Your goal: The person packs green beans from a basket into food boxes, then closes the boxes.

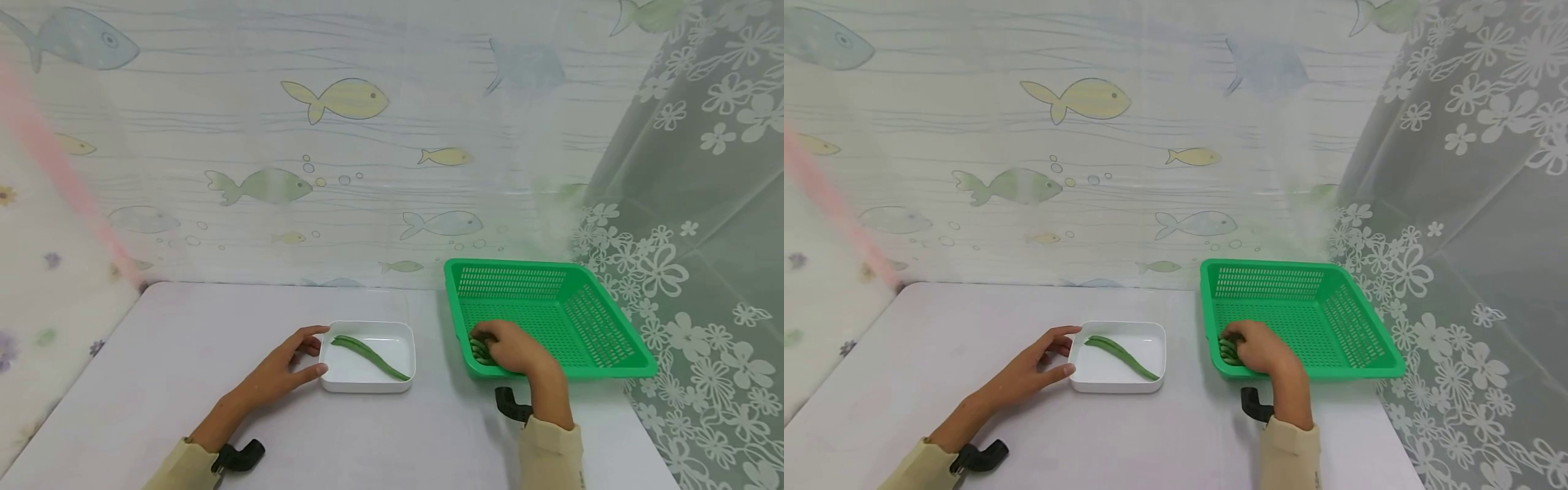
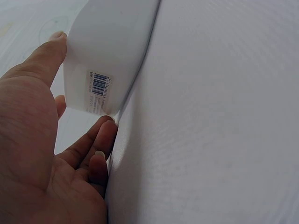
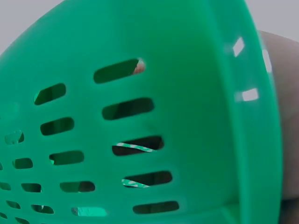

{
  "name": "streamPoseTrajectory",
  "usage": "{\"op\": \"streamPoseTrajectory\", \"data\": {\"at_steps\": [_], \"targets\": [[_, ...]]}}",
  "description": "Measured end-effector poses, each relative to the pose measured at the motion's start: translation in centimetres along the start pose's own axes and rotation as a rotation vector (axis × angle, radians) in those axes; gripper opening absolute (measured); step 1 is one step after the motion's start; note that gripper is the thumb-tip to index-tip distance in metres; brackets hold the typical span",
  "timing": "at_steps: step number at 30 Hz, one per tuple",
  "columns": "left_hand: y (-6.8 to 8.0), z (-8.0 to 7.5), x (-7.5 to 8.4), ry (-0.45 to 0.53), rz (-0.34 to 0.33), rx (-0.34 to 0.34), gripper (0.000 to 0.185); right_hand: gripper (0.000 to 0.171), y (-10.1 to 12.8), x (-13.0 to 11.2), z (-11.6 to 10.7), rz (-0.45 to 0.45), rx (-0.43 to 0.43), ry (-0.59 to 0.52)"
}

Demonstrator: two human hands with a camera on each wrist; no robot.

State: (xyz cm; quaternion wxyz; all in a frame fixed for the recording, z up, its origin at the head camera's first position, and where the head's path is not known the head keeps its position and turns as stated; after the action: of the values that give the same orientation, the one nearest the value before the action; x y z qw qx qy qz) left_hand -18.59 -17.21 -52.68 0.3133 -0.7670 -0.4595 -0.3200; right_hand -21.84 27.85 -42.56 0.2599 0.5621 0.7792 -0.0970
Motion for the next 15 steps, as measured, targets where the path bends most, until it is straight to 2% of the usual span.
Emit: {"op": "streamPoseTrajectory", "data": {"at_steps": [9,15], "targets": [[0.05,0.00,-0.04,0.010,0.007,-0.003,0.068,0.036,0.06,0.27,-0.14,-0.023,-0.011,0.003],[0.02,-0.01,-0.08,0.006,0.007,-0.002,0.068,0.030,0.16,0.30,-0.29,-0.033,-0.016,-0.007]]}}
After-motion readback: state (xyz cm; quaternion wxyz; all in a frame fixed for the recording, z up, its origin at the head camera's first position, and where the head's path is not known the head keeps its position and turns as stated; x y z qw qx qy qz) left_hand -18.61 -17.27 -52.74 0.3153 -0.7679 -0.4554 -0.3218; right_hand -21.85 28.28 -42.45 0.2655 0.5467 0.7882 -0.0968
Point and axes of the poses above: each hand's wrist, its own y-axis away from the middle knuckle, its own z-axis out of the palm, x = y × z, the point moved 1 cm from there along -y, towards the middle knuckle, and after that the axes turned 3 degrees about z, right-handed, at the moved point
